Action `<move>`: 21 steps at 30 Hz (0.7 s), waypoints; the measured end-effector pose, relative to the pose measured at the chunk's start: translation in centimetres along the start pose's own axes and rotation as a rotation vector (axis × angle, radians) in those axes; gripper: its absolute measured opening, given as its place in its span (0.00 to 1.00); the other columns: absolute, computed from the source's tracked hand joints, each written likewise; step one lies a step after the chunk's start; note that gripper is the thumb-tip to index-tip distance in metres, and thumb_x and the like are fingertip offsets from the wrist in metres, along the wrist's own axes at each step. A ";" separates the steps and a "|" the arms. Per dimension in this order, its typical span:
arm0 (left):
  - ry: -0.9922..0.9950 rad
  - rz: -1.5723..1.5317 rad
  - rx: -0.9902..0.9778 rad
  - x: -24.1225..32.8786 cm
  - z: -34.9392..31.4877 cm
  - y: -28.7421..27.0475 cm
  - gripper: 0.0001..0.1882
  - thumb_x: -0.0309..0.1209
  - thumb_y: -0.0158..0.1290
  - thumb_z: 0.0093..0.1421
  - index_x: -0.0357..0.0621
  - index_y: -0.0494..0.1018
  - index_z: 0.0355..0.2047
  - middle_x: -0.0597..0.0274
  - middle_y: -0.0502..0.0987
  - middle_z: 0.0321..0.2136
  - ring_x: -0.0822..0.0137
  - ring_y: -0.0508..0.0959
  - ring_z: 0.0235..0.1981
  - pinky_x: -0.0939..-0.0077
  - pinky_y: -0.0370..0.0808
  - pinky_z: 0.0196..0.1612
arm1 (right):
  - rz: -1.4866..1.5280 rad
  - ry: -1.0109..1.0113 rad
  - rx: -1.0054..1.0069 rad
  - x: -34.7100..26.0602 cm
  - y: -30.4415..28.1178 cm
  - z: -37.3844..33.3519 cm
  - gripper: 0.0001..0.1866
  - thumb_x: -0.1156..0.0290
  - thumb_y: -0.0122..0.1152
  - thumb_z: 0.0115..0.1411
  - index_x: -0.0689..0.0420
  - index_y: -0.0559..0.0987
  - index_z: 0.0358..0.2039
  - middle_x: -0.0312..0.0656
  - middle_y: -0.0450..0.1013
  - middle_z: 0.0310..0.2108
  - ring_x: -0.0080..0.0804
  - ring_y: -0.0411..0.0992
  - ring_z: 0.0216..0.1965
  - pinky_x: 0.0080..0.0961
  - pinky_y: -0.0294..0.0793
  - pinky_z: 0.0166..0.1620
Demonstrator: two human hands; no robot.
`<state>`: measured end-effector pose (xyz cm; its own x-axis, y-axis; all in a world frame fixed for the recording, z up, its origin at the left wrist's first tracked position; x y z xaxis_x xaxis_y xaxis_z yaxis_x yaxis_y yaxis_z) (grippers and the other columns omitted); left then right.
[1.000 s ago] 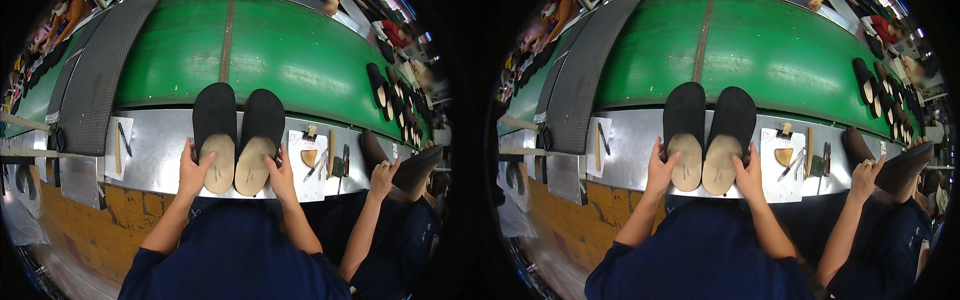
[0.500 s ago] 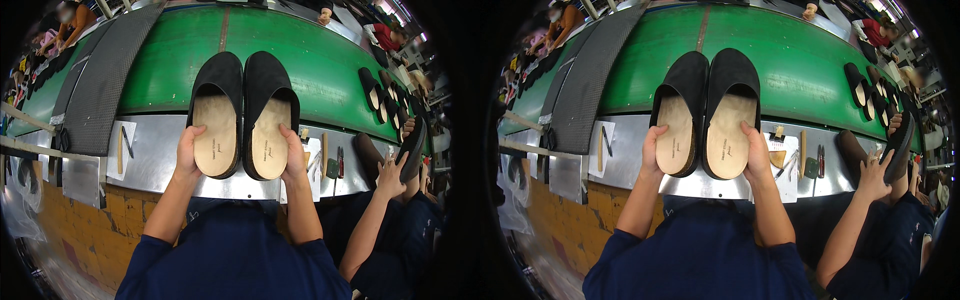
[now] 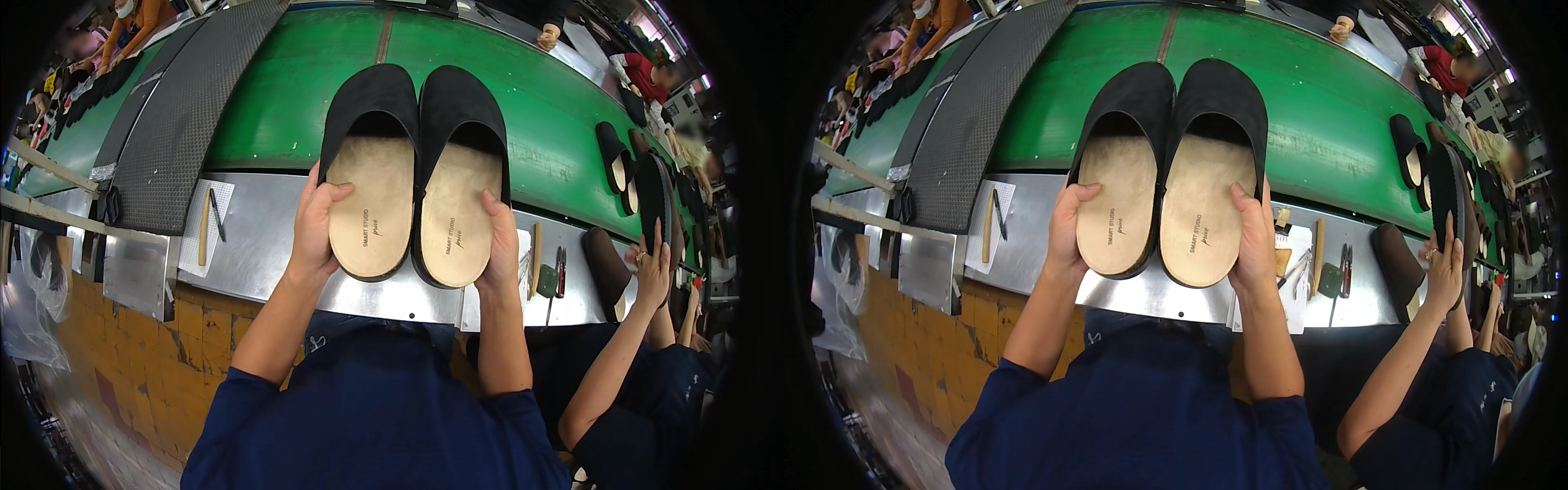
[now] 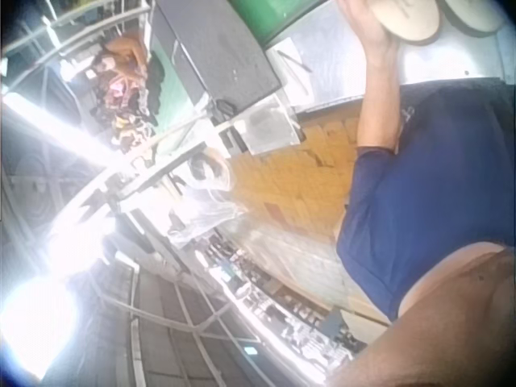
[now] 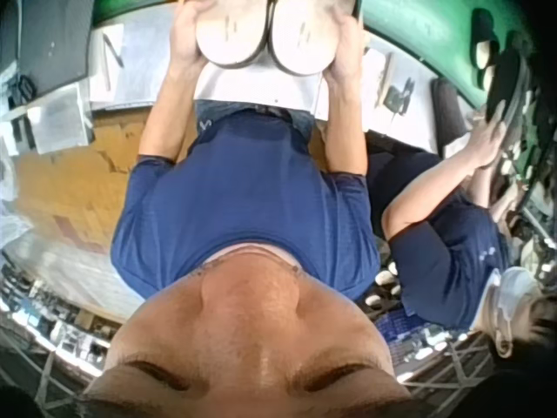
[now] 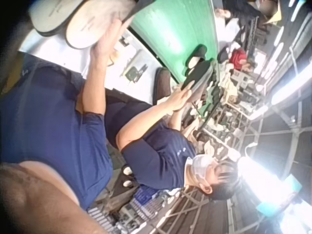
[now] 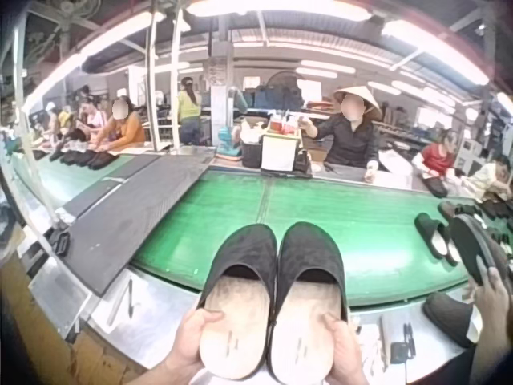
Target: The person uses a small wooden block to rub and smooth the inner edges and insoles of brown and black slipper uppers on a green conveyor belt. They repeatedly pick up pairs, rub specific areas, and place them back on the belt while other workers perform similar tasks nearby.
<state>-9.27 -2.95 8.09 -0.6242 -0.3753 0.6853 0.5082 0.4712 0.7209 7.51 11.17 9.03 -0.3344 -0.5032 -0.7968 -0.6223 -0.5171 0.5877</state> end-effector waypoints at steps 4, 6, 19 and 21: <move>0.082 0.030 -0.003 0.1 -1.0 0.8 0.28 0.41 0.39 0.70 0.41 0.57 0.65 0.48 0.71 0.55 0.58 0.77 0.52 0.64 0.77 0.53 | 0.167 -0.136 -0.112 0.2 0.3 -1.5 0.27 0.56 0.43 0.71 0.55 0.60 0.65 0.46 0.67 0.58 0.34 0.71 0.56 0.32 0.73 0.56; -0.033 -0.282 -0.084 -0.6 -0.9 -0.4 0.31 0.51 0.37 0.71 0.40 0.60 0.64 0.48 0.72 0.56 0.59 0.77 0.52 0.64 0.76 0.54 | 0.200 -0.095 -0.102 0.1 0.4 -1.6 0.28 0.51 0.40 0.72 0.56 0.62 0.64 0.45 0.67 0.58 0.33 0.71 0.56 0.31 0.73 0.57; 0.081 0.190 0.154 -1.6 1.2 -2.6 0.22 0.40 0.31 0.75 0.40 0.66 0.57 0.57 0.74 0.50 0.68 0.77 0.48 0.72 0.75 0.52 | -0.376 -0.170 0.108 1.0 -1.5 1.1 0.27 0.54 0.36 0.75 0.63 0.64 0.63 0.44 0.67 0.58 0.29 0.65 0.58 0.24 0.59 0.62; 0.095 0.199 0.176 -1.3 0.9 -2.5 0.22 0.40 0.32 0.75 0.39 0.67 0.56 0.57 0.75 0.50 0.68 0.77 0.47 0.72 0.75 0.51 | -0.393 -0.169 0.102 1.1 -1.1 1.2 0.28 0.54 0.36 0.74 0.64 0.64 0.63 0.45 0.67 0.59 0.29 0.64 0.59 0.24 0.58 0.63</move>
<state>-10.30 -2.88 5.33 -0.4597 -0.3307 0.8242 0.4993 0.6713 0.5478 7.02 11.97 7.29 -0.1643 -0.1577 -0.9737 -0.7889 -0.5716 0.2256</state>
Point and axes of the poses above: each hand's wrist, its own z-axis towards the middle knuckle, its own y-axis out of the palm, x = y × z, the point moved 3 cm from there along z, towards the middle knuckle
